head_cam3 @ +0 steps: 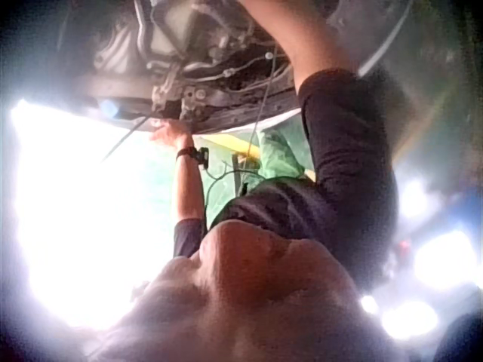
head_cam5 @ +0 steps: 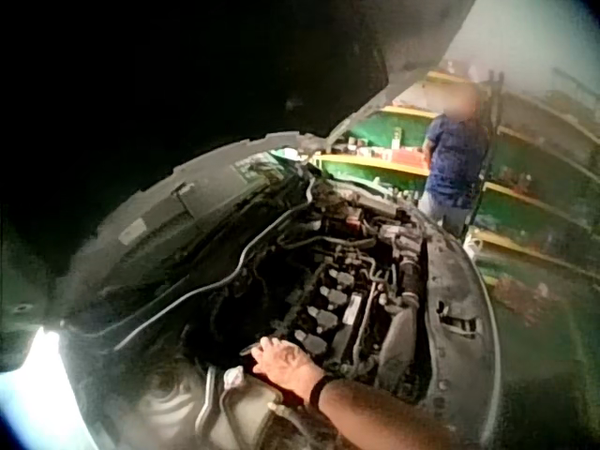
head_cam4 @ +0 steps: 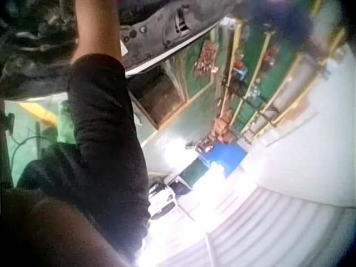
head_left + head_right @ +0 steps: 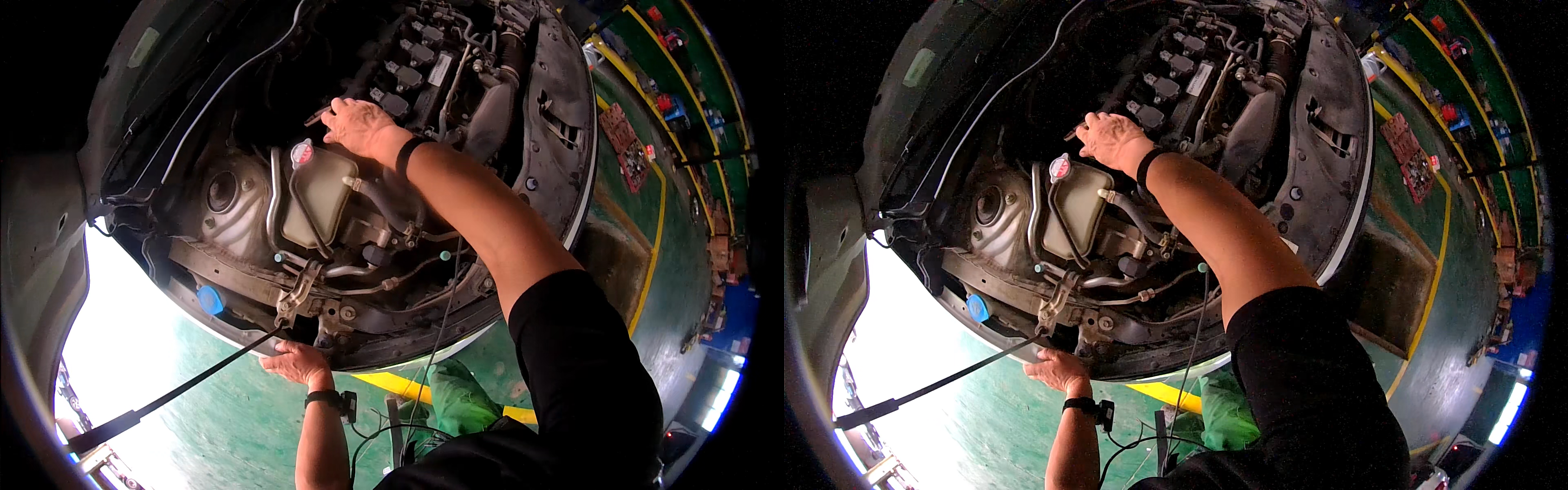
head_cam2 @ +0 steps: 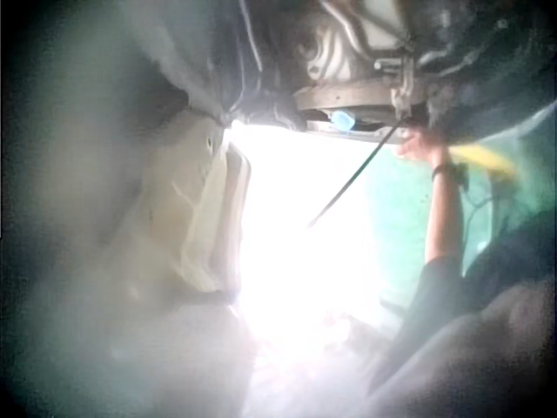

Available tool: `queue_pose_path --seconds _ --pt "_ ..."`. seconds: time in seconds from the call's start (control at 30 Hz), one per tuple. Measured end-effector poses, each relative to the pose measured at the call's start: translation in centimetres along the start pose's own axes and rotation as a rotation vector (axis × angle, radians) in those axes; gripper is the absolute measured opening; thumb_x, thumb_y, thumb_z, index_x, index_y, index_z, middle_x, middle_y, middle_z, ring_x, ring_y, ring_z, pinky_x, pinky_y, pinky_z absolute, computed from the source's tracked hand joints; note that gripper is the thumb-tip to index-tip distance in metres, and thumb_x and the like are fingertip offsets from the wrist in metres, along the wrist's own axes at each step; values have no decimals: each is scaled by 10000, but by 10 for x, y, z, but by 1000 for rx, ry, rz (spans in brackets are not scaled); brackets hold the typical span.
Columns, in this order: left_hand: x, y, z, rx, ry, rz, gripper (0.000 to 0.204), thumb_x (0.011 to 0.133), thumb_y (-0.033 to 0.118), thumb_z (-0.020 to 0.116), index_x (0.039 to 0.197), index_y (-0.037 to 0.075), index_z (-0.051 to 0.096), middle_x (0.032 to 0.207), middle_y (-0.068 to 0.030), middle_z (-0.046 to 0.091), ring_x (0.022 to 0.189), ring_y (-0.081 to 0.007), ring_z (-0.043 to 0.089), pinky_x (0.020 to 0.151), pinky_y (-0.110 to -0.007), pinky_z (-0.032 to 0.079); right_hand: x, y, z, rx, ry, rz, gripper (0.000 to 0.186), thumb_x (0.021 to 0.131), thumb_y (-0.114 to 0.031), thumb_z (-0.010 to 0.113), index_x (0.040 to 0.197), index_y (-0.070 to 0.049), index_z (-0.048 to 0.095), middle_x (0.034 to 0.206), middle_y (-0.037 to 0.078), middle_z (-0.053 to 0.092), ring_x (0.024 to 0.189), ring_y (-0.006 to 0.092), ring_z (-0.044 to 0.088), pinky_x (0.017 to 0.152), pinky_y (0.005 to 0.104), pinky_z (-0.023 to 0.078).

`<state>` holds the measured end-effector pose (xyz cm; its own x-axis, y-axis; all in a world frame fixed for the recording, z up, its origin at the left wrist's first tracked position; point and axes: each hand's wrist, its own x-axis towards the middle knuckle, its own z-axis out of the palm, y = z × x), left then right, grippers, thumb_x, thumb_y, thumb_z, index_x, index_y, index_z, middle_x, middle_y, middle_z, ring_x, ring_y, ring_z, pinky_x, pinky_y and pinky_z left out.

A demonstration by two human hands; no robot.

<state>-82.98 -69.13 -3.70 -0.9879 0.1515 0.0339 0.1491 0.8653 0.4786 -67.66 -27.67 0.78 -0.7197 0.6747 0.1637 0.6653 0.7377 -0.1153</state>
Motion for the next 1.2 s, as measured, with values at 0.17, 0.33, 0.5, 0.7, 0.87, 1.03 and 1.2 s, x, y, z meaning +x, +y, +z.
queue_pose_path --seconds 0.17,0.33,0.5,0.7,0.87,1.03,1.2 --pt "-2 3 -6 -3 -53 -89 581 981 352 400 1372 -71 322 1294 -332 449 1125 -506 518 932 -557 429 -1 -9 17 98 81 118 361 889 -366 693 1108 -86 629 1097 153 591 1066 321 611 924 427 513" --pt "-2 0 -7 10 -13 -60 576 971 331 404 1375 -70 315 1282 -353 446 1127 -509 505 933 -557 427 -3 -11 21 92 167 122 300 892 -340 689 1065 -98 650 1043 121 613 1005 304 635 890 403 519" --pt "7 -5 2 45 8 9 598 965 311 407 1379 -106 296 1305 -371 422 1137 -526 502 953 -557 428 -4 -17 6 128 82 238 294 916 -339 670 1110 -119 655 1068 104 616 1069 299 601 953 415 461" --pt "1 5 -4 44 -19 -22 590 965 337 406 1326 -124 335 1289 -366 441 1152 -514 502 976 -546 420 -78 -71 -31 294 531 341 277 921 -270 666 1098 -60 630 1117 140 652 1034 337 611 896 461 477" --pt "-2 2 -5 5 8 12 565 953 328 410 1282 -129 363 1246 -366 464 1143 -519 505 970 -549 424 -282 -131 -75 544 577 545 156 986 -187 597 1033 -40 625 866 146 649 730 341 645 630 433 518" --pt "-9 7 -12 6 -33 2 538 947 327 417 1251 -115 377 1230 -358 485 1109 -507 539 955 -548 447 -513 -170 -79 503 209 1035 165 992 -195 576 990 -36 620 826 181 662 749 382 661 621 451 515" --pt "14 -14 0 -2 -76 55 538 959 333 417 1249 -117 362 1254 -377 469 1089 -515 557 942 -557 474 -628 -196 -119 340 82 1089 200 996 -214 557 932 -31 610 787 170 676 727 391 660 612 466 520"
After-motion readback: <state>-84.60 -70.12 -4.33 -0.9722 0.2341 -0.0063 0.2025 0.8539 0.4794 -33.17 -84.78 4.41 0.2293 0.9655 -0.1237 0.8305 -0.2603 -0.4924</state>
